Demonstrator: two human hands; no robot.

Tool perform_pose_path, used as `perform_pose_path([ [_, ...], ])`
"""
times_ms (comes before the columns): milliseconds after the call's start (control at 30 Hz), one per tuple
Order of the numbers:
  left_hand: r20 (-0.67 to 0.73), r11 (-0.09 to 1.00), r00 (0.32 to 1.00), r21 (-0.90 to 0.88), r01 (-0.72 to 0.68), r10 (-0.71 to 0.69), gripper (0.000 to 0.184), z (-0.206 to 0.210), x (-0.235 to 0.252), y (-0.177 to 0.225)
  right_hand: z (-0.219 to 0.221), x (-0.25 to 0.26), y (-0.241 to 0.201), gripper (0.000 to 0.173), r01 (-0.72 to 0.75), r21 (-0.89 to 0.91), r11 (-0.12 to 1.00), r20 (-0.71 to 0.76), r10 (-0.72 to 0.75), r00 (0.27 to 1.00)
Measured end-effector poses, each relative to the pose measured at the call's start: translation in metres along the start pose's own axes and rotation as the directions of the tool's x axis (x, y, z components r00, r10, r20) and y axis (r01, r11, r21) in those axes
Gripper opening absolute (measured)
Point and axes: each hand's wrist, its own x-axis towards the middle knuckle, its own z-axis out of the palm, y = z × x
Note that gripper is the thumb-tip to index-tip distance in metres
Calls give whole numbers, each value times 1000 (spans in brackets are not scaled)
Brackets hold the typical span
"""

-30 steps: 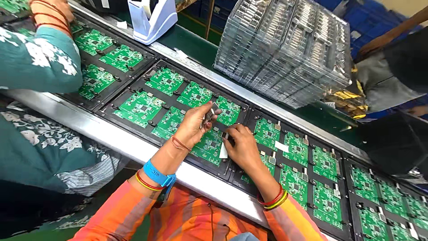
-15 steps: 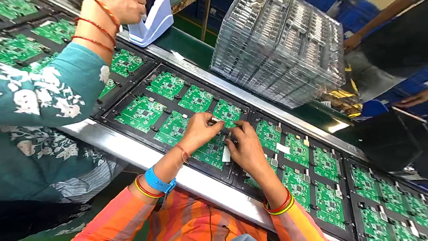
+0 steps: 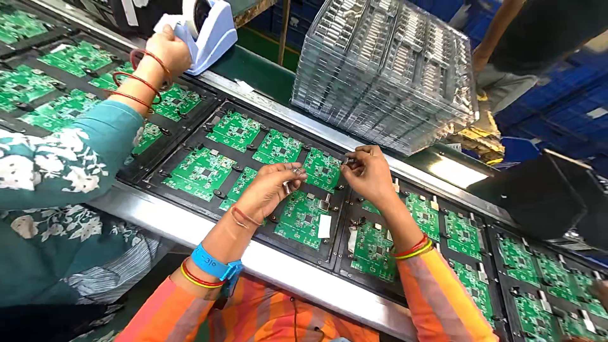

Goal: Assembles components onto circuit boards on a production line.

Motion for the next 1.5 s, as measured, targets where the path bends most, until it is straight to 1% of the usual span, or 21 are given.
perform_pose_path([
  [100, -59, 993, 998, -116, -2, -5, 15, 2, -5, 2, 0, 9, 8, 31, -7, -54, 999, 80, 11, 997],
  [167, -94, 995, 995, -100, 7, -16, 15, 9, -21, 7, -6, 7, -5, 33, -16, -105, 994, 176, 35, 984],
  [200, -107, 996, 994, -90, 9, -18, 16, 10, -24, 8, -3, 11, -1, 30, 0, -129, 992, 193, 25, 981],
  [267, -100, 997, 995, -82, 10, -18, 21, 11, -26, 9, 12, 27, 26, 22, 76, -189, 979, 166, -45, 985],
  [300, -92, 997, 996, -74, 7, -14, 23, 10, -26, 9, 16, 31, 32, 21, 80, -214, 974, 171, -43, 984],
  [400, -72, 999, 997, -31, -8, 5, 25, 8, -24, 8, 15, 37, 34, 21, 47, -277, 960, 229, 19, 973],
  [500, -64, 1000, 998, -20, -6, 5, 21, 5, -15, 5, 10, 38, 33, 20, 40, -320, 947, 270, 51, 961],
  [633, -102, 998, 995, -64, -10, 3, 11, 3, -5, 1, 17, 21, 38, 13, 39, -298, 954, 127, -1, 992],
  [700, -102, 999, 995, -36, -15, 11, 9, 4, -10, 3, 19, 10, 39, 20, 58, -334, 941, 98, -27, 995],
  [767, -88, 999, 996, -50, -13, 9, 8, 3, -4, 2, 16, 1, 36, 27, 31, -352, 935, 124, 13, 992],
  [800, -72, 999, 997, -43, -9, 5, 9, 2, -3, 2, 16, -3, 32, 27, 19, -297, 955, 127, 20, 992],
  [833, -52, 1000, 999, -29, -1, -1, 9, 2, -2, 3, 15, -8, 24, 27, 17, -176, 984, 117, 4, 993],
  [900, 10, 1000, 1000, 14, 9, -9, 13, 3, -4, 5, 14, -15, -3, 33, 13, 178, 984, 129, -36, 991],
  [967, 86, 999, 996, 36, 7, -10, 17, 3, -7, 5, 15, -21, -33, 36, -25, 511, 859, 197, -89, 976],
  [1000, 117, 999, 993, 38, 6, -10, 18, 3, -10, 6, 15, -22, -45, 32, -56, 623, 781, 222, -107, 969],
  [1067, 144, 999, 989, 37, -17, 11, 16, 4, -17, 8, 16, -21, -59, 23, -109, 748, 654, 223, -92, 971],
  [1133, 176, 999, 983, -7, -54, 54, 13, -2, -9, 6, 16, -18, -63, 23, -111, 798, 592, 176, -52, 983],
  [1233, 68, 995, 993, -36, -90, 93, 11, -4, -2, 5, 20, -14, -62, 24, -40, 760, 649, 63, -12, 998],
  [1367, -143, 986, 978, -48, -158, 149, 10, -3, -2, 3, 33, -19, -59, 25, -26, 670, 742, 13, 23, 1000],
  [1433, -201, 984, 965, -29, -177, 168, 14, -1, -15, 6, 42, -24, -53, 29, 20, 536, 844, 10, -29, 1000],
  [1500, -265, 977, 950, -91, -195, 165, 13, -4, -6, 6, 50, -31, -52, 35, 81, 327, 941, 47, -102, 994],
])
